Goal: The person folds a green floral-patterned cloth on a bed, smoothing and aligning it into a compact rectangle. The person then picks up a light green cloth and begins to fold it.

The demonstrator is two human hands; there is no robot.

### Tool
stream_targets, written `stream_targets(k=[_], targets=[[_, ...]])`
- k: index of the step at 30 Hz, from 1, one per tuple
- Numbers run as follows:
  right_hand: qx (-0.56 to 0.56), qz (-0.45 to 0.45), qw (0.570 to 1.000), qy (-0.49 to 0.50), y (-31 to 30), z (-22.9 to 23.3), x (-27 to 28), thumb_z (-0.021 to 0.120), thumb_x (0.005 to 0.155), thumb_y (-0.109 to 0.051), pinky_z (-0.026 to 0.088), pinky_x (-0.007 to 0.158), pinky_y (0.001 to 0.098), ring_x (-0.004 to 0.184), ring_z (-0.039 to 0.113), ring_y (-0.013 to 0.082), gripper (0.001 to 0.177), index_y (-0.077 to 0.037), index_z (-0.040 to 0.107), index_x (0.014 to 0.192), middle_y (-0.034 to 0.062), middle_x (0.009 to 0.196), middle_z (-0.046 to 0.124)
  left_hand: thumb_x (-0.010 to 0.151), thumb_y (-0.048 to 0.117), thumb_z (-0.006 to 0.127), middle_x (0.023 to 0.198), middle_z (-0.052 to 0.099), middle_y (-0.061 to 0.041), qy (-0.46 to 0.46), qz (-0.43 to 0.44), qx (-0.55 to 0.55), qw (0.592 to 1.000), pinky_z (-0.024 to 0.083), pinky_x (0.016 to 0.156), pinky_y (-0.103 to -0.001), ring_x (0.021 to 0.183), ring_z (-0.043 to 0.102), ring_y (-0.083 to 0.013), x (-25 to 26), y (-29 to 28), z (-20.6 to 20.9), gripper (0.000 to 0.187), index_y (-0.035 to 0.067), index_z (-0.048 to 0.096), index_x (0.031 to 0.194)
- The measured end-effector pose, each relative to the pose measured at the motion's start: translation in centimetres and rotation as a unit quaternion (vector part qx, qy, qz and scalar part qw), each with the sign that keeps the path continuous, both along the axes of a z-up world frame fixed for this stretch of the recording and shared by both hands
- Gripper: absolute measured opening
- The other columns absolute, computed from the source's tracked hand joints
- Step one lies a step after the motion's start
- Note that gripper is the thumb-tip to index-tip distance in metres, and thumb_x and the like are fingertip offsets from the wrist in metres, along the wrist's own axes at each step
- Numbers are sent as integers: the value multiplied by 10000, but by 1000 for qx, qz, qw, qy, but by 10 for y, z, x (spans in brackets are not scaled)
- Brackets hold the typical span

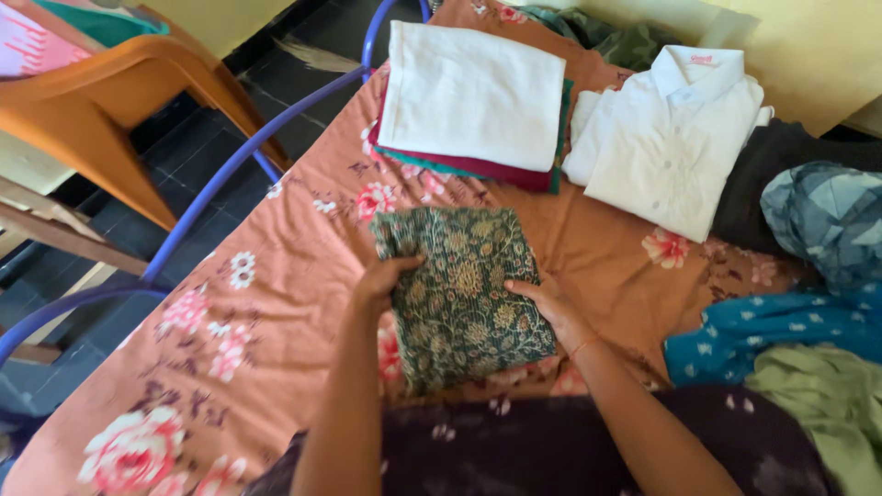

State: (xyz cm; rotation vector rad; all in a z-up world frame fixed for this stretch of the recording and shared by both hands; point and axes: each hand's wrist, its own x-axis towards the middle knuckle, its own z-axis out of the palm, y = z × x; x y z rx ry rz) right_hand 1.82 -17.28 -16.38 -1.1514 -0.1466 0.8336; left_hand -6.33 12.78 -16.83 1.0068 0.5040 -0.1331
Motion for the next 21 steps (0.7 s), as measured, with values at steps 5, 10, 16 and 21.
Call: stream_targets(k=[5, 10, 16, 21], targets=[[63, -73, 995, 10, 28, 42, 91, 730, 839, -126, 613, 844, 378, 965, 738, 222, 495, -21, 595, 1303, 84, 1126, 746, 827, 193, 780, 1046, 775, -48, -60, -5, 218, 974, 567, 841, -346, 933, 708, -186, 142, 48, 65, 387, 19, 731, 1169], [53, -116, 986, -104, 79, 61, 250, 748, 886, -198, 600, 827, 367, 953, 714, 245, 552, 62, 599, 1350, 135, 1150, 719, 734, 206, 902, 1189, 721, -159, -147, 184, 562, 793, 554, 976, -386, 1114, 704, -303, 293, 76, 143, 649, -33, 603, 1259], [-178, -265, 805, -499, 123, 12, 308, 701, 984, -270, 456, 1094, 412, 1298, 548, 333, 671, 44, 406, 1499, 237, 1413, 566, 974, 505, 622, 1685, 181, -135, 2, -1, 765, 644, 121, 1182, -692, 1540, 127, -435, 288, 11, 71, 858, 162, 198, 1636], [-423, -211, 469, -746, 147, -14, 282, 559, 1122, -347, 161, 1267, 668, 1589, 211, 442, 597, -185, 351, 1658, 160, 1719, 240, 1021, 633, 393, 1736, 71, -87, -15, -52, 823, 566, 22, 1226, -691, 1585, 12, -387, 275, -2, 24, 772, 252, 189, 1660]])
